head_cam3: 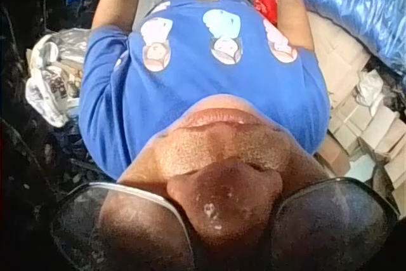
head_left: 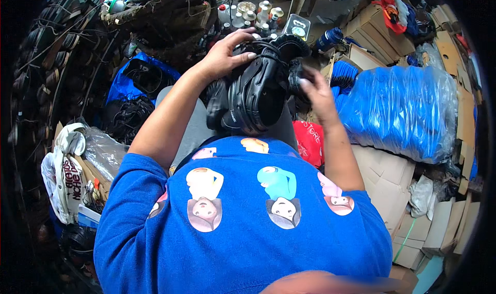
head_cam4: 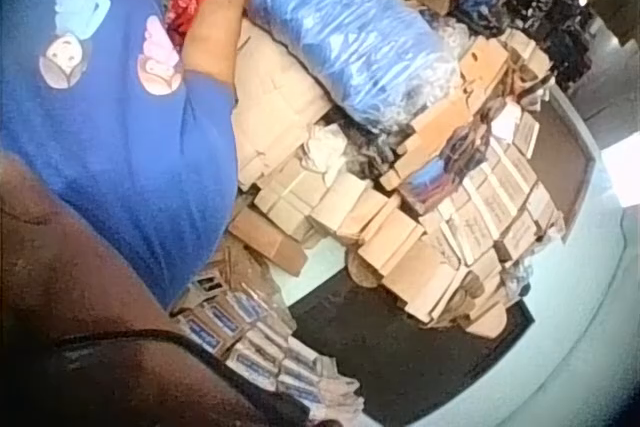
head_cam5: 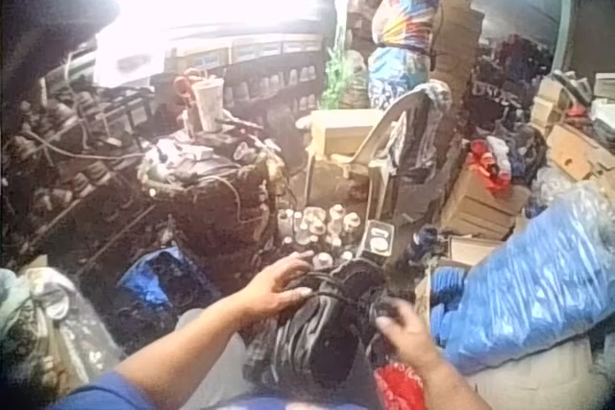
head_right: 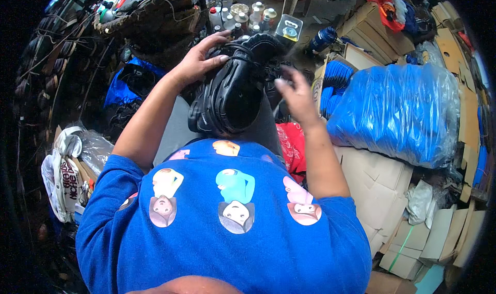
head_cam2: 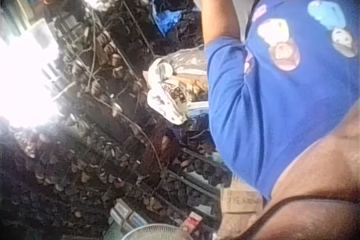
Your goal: Assembling, lacing, and inspecting black leather boots and shoe components in a workshop.
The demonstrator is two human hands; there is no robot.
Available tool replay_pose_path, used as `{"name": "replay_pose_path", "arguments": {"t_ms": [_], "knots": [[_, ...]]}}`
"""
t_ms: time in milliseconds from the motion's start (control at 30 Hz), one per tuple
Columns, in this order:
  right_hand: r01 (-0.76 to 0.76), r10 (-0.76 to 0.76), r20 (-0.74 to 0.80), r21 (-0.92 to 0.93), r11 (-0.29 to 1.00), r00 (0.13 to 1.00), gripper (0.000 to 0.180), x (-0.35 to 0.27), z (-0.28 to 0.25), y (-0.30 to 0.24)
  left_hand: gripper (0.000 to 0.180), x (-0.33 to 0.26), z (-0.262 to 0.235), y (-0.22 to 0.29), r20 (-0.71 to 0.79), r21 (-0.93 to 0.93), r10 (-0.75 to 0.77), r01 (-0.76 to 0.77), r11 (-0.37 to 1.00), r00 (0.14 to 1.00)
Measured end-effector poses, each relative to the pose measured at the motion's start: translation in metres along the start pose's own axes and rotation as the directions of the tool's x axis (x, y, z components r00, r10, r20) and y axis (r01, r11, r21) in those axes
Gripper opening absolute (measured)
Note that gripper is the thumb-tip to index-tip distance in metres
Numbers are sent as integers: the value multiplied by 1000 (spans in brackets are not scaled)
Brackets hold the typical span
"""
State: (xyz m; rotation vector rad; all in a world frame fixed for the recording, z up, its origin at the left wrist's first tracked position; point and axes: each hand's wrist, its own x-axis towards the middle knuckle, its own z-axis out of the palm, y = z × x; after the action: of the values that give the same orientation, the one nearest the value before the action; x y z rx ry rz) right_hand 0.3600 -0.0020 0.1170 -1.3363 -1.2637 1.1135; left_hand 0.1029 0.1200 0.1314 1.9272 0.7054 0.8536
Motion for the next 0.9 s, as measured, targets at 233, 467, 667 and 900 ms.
{"name": "replay_pose_path", "arguments": {"t_ms": [233,467,667,900], "knots": [[-331,330,164,-20,943,930,31,-7,9,3,24,3,2,9,-70,-18,-212,211,977,975],[89,-137,84,425,901,987,24,8,20,-72,14,-20,17,-27,-186,136,-354,381,914,916],[-28,-87,197,518,855,977,26,43,55,-67,19,-15,-1,52,100,750,-402,197,632,910],[381,-311,420,-92,920,853,27,52,72,-70,12,17,-24,145,468,655,226,-507,560,854]]}}
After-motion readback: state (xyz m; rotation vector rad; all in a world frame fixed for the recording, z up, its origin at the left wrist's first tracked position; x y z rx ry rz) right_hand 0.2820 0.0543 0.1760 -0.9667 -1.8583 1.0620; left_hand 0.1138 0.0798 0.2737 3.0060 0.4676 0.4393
